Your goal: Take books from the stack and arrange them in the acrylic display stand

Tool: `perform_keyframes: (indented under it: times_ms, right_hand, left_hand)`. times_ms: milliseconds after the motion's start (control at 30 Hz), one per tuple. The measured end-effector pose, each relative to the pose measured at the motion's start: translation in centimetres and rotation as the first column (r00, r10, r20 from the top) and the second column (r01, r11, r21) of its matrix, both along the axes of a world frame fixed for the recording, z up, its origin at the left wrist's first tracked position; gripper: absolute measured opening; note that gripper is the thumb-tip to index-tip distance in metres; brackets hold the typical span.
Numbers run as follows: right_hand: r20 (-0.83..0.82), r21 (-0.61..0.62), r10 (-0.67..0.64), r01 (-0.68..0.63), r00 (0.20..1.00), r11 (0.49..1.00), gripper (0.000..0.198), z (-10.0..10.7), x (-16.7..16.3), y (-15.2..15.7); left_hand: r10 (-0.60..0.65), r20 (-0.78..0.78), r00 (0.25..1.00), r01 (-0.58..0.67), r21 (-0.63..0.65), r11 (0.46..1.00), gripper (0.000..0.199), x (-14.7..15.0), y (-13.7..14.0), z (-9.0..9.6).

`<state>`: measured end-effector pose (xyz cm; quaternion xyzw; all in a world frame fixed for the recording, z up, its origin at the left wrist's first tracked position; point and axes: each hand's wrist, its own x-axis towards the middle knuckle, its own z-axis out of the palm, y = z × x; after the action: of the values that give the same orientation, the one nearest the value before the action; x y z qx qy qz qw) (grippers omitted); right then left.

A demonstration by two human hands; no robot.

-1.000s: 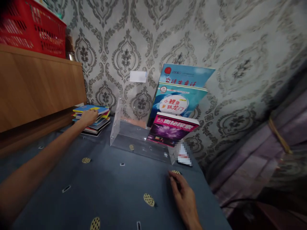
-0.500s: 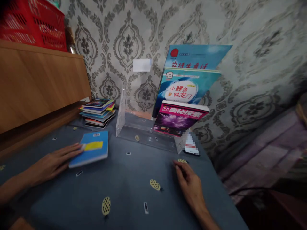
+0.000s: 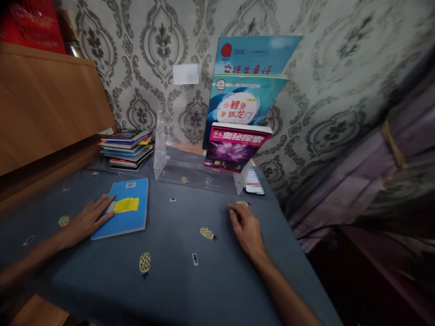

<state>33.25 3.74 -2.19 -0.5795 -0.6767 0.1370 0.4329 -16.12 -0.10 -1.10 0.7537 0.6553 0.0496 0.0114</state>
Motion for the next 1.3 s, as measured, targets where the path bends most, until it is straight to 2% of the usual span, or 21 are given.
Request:
perform_keyframes:
  times_ms: [167, 267, 367, 567, 700, 800, 933, 1067, 1167, 1300]
  right_hand:
    - [0.040, -0.001, 0.045, -0.045, 0.998, 0.999, 0.033, 0.1, -0.2, -0.1]
    - [0.053, 0.013, 0.056, -0.056, 0.997, 0.998, 0.033, 0.2, -0.2, -0.2]
    - [0.071, 0.030, 0.065, -0.067, 0.995, 0.997, 0.031, 0.3, -0.3, -0.3]
    - [0.120, 0.031, 0.140, -0.144, 0.983, 0.989, 0.031, 0.8, -0.9, -1.1]
    - [0.175, 0.018, 0.180, -0.186, 0.968, 0.982, 0.034, 0.8, -1.0, -1.6]
    - [0.231, 0.025, 0.155, -0.165, 0.961, 0.986, 0.034, 0.3, -0.7, -1.6]
    - [0.318, 0.026, 0.116, -0.131, 0.941, 0.991, 0.033, 0.0, -0.6, -1.6]
    - [0.455, 0.038, 0.121, -0.155, 0.882, 0.987, 0.032, 1.0, -1.7, -1.6]
    - [0.477, -0.003, 0.251, -0.284, 0.842, 0.959, 0.037, 2.3, -3.7, -1.2]
    - [0.381, -0.126, 0.483, -0.473, 0.789, 0.872, 0.049, 3.2, -7.3, 0.4]
  left_hand:
    - [-0.110, -0.016, 0.994, 0.111, 0.089, 0.990, 0.066, 1.2, -0.8, -1.9]
    - [-0.181, 0.008, 0.983, 0.177, 0.176, 0.968, 0.066, 3.6, -1.0, -3.1]
    - [-0.257, 0.035, 0.966, 0.245, 0.195, 0.950, 0.068, 7.8, -1.1, -3.3]
    - [-0.334, 0.062, 0.941, 0.324, 0.126, 0.938, 0.072, 18.2, -0.8, -2.0]
    - [-0.368, 0.074, 0.927, 0.358, 0.119, 0.926, 0.074, 22.8, -0.2, -1.6]
    - [-0.397, 0.058, 0.916, 0.385, 0.145, 0.911, 0.069, 23.8, 0.7, -1.4]
    - [-0.430, 0.015, 0.903, 0.419, 0.202, 0.885, 0.057, 23.4, 2.6, -1.2]
    - [-0.439, 0.014, 0.899, 0.422, 0.244, 0.873, 0.050, 23.4, 4.6, -1.2]
    - [-0.457, 0.038, 0.888, 0.429, 0.287, 0.857, 0.044, 23.6, 5.4, -1.3]
    - [-0.500, 0.106, 0.859, 0.442, 0.339, 0.831, 0.036, 23.5, 5.5, -1.5]
